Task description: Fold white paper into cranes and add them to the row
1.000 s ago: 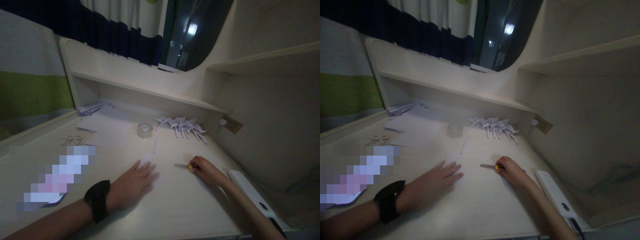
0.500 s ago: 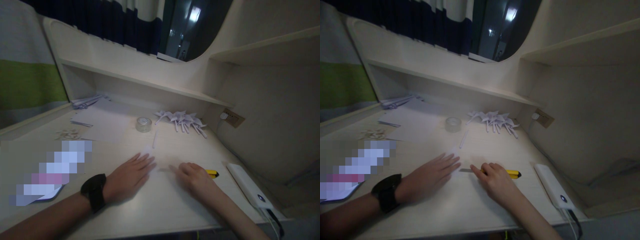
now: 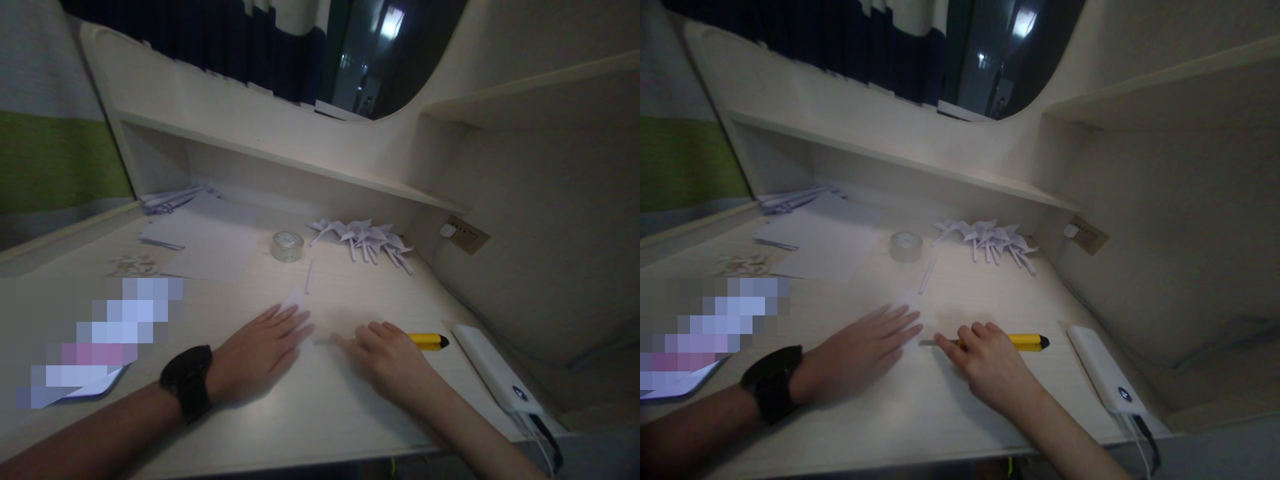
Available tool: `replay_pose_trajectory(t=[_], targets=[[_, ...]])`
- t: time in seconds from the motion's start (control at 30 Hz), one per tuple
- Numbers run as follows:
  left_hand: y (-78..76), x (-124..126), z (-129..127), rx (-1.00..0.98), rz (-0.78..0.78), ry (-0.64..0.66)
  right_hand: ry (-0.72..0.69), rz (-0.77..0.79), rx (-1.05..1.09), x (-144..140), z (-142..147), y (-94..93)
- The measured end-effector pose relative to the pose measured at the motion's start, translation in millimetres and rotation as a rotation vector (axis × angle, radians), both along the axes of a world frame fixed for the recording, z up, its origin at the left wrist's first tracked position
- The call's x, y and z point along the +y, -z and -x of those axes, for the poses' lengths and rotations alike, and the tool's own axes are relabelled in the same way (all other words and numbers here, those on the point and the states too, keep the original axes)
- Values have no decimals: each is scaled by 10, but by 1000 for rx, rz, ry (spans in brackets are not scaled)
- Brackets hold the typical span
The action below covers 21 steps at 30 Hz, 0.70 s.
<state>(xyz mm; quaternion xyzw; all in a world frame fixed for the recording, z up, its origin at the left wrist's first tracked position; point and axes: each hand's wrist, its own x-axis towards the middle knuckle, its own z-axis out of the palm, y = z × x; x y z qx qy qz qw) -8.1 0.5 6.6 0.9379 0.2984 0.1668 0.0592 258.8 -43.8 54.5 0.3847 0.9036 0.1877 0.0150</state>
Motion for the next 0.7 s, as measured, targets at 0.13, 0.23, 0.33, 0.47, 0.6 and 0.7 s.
replay_pose_trajectory(t=[0.13,0.23,0.33,0.47,0.6,0.7], targets=[[-2,5,-6,16,4,7,10,0,-25,-16,1,-20],[1,10,-8,-9,4,12,11,0,-38,-18,2,-40],[-1,8,-6,-12,2,12,5,-6,-38,-7,3,-53],[5,4,-3,-12,-6,8,-6,-10,-33,12,2,-55],[32,14,-5,-20,-12,5,-5,0,-44,22,5,-55],[45,20,-6,6,-15,2,0,11,-57,18,16,-61]])
